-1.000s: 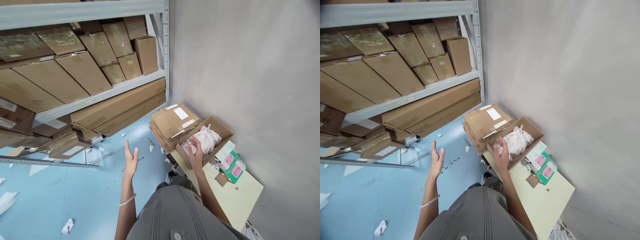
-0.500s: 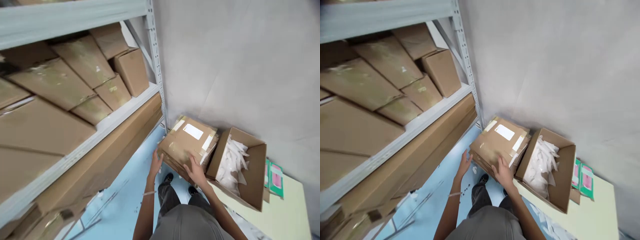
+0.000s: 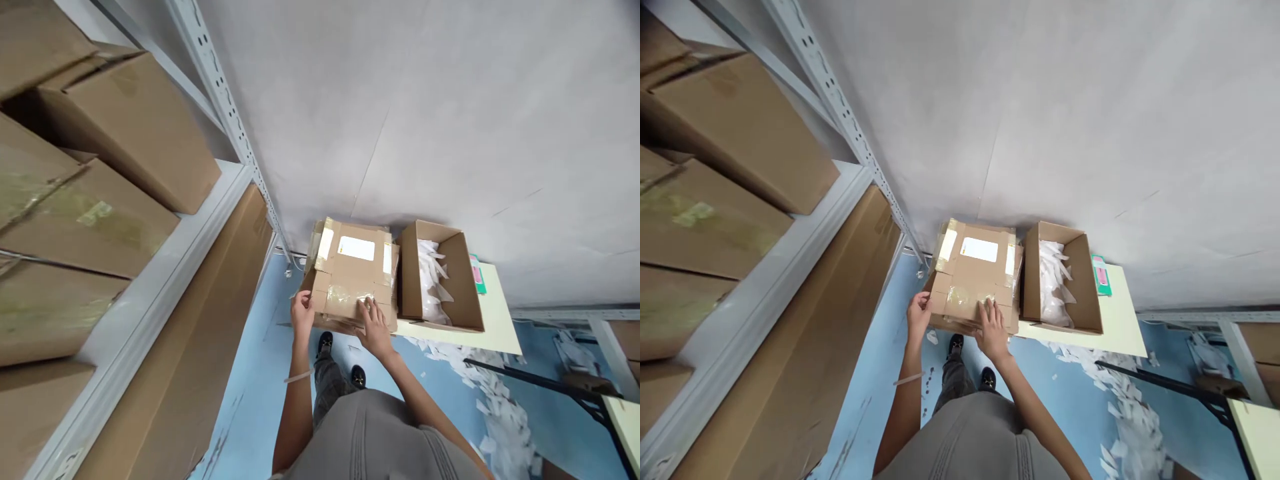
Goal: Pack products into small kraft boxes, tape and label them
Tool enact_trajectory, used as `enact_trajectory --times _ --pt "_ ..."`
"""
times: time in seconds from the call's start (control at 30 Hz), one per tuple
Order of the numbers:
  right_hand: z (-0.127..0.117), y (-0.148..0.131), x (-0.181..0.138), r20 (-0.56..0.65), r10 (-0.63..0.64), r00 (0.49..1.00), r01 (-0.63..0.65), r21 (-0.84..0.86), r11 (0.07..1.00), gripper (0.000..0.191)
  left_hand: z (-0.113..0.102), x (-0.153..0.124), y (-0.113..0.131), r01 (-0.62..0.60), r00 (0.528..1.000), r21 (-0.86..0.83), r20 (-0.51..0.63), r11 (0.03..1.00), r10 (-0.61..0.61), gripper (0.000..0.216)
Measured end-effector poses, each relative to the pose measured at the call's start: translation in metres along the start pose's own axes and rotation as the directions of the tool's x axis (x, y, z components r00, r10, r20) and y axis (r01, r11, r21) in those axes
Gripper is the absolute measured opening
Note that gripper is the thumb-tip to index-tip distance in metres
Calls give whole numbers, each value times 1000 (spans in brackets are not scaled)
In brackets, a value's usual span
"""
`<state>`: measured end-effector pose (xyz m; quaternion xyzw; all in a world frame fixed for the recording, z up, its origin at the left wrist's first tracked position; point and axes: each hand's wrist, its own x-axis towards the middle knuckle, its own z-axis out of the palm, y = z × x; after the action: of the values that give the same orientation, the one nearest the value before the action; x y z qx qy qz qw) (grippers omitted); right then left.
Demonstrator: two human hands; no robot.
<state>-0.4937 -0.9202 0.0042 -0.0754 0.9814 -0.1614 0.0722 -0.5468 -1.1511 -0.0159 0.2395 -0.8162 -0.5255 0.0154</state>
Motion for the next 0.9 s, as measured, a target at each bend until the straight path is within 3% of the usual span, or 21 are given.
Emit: enact_trajectory --times 0.07,0.23,0.3,0.43,0.57,0.7,0.9 --pt "5 -3 0 -23 25 999 -26 -25 999 86 4 0 8 21 1000 0 13 1000 -21 36" --pt "3 2 1 -132 96 987 -97 -6 995 87 14 -8 40 27 948 43 314 999 -39 20" --pt "-6 8 2 -179 116 977 -114 25 993 85 11 -17 58 9 949 -12 315 1000 -5 25" --pt "-34 17 -5 -237 129 963 -105 111 988 86 -4 -50 108 -4 950 -278 300 961 91 40" --pt "-67 18 -31 -294 124 948 -38 282 959 89 -9 -104 167 -30 926 -387 337 922 172 46" --pt "-98 32 -75 -400 188 897 3 432 902 96 12 -171 212 -163 874 -378 374 911 311 42" --pt "-130 97 -165 -552 376 744 -30 535 844 89 70 -281 246 -272 697 -396 548 877 463 40"
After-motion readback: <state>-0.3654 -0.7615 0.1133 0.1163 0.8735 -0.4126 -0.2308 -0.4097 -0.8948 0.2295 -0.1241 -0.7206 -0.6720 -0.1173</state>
